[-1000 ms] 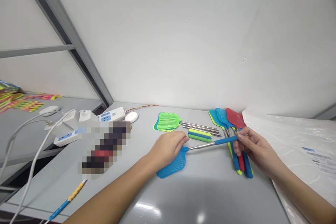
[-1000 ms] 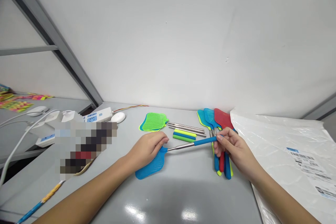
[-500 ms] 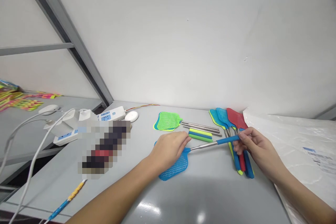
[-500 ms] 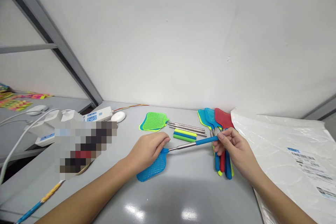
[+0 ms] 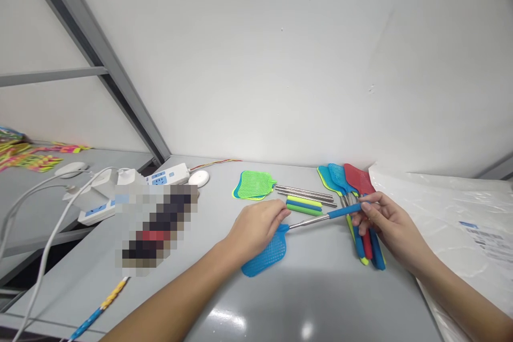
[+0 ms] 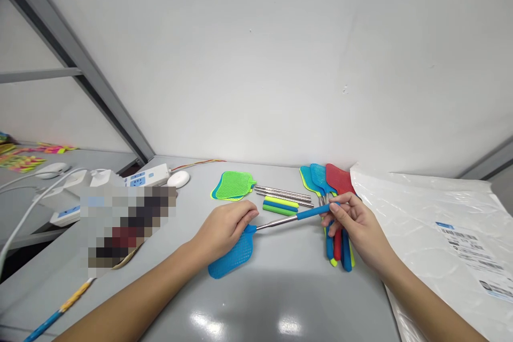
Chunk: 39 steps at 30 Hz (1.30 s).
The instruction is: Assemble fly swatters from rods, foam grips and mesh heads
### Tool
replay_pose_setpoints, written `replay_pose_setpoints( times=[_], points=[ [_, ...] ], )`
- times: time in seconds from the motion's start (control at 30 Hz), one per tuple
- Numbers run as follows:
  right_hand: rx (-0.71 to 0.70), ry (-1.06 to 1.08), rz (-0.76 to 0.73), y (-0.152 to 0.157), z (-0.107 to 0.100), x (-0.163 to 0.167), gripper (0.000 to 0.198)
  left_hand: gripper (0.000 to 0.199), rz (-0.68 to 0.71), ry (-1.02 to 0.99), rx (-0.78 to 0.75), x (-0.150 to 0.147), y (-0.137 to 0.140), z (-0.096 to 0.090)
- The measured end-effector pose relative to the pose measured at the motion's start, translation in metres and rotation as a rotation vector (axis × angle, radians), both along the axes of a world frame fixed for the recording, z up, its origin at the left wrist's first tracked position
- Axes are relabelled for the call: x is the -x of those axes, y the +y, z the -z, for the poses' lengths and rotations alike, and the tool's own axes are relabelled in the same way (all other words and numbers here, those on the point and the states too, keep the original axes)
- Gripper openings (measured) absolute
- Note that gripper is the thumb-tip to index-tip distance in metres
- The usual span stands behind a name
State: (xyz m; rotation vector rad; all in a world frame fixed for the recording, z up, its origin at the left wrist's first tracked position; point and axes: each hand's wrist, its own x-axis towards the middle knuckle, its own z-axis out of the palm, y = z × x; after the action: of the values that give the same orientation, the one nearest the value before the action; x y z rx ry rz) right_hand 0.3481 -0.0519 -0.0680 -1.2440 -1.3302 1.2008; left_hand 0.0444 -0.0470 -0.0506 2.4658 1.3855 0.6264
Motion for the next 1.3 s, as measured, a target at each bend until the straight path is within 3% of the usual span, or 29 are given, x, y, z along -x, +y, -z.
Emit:
replay_pose_setpoints(
  times=[1.3],
  points=[
    [-0.024,-0.013,-0.022,-0.0005,0.0,0.0017,0.03,0.031,-0.017,-0.016,0.023,0.0042,0.0058,0.0021]
  ],
)
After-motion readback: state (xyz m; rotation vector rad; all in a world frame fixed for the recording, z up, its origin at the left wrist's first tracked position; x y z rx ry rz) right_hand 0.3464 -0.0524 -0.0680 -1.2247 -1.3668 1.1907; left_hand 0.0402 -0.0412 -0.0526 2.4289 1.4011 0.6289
